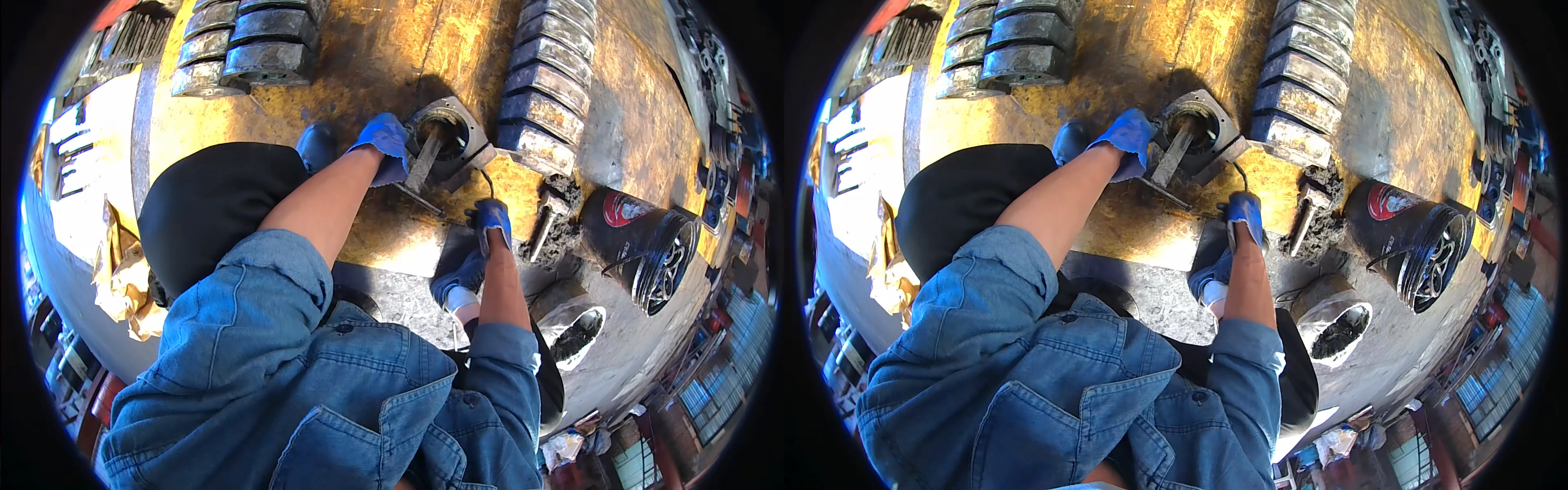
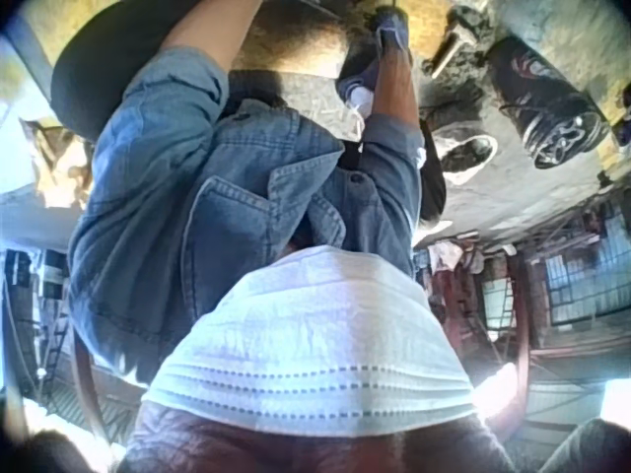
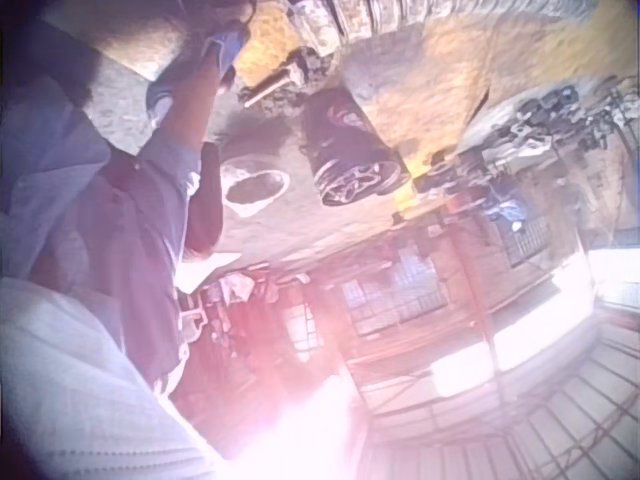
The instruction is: The person cleans a circular metal part by scraping its surface with a flat metal tool and then applying grease from a bucket using a cloth. They manipulate the part by hand while sitting on the floor of the workshop.
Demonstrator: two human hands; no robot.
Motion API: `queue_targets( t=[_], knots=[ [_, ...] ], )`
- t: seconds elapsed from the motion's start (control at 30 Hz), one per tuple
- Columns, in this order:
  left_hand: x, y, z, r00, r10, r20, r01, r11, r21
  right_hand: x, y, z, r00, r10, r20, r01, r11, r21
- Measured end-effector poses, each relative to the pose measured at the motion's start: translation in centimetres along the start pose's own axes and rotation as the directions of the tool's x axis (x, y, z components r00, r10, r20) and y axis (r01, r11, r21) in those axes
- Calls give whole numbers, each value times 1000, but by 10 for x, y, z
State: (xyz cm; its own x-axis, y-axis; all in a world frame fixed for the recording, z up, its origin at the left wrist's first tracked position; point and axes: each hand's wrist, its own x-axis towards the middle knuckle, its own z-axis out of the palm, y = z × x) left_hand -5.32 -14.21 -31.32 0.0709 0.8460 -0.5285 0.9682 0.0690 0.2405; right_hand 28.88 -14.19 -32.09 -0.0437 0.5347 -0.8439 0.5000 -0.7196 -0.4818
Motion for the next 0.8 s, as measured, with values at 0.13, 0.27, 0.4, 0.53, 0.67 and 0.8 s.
queue_targets(
  t=[0.13,0.27,0.4,0.53,0.67,0.8],
  knots=[
    [18,7,10,997,34,-67,-41,994,-105,78,115,-52,958,-283,-45,240,878,-413],
    [-16,11,-40,936,350,35,-348,936,-56,27,28,12,906,-417,-70,406,904,-135],
    [1,4,-10,1000,-3,21,9,957,-288,27,42,-2,872,-489,-28,464,842,-276],
    [17,5,5,962,-237,133,271,809,-522,10,65,-45,863,-504,16,410,682,-606],
    [21,-9,18,976,-159,149,215,820,-531,-21,35,-54,889,-458,-19,265,549,-793],
    [33,1,20,978,-126,166,194,838,-510,-18,92,-82,864,-492,-109,308,686,-660]
  ],
)
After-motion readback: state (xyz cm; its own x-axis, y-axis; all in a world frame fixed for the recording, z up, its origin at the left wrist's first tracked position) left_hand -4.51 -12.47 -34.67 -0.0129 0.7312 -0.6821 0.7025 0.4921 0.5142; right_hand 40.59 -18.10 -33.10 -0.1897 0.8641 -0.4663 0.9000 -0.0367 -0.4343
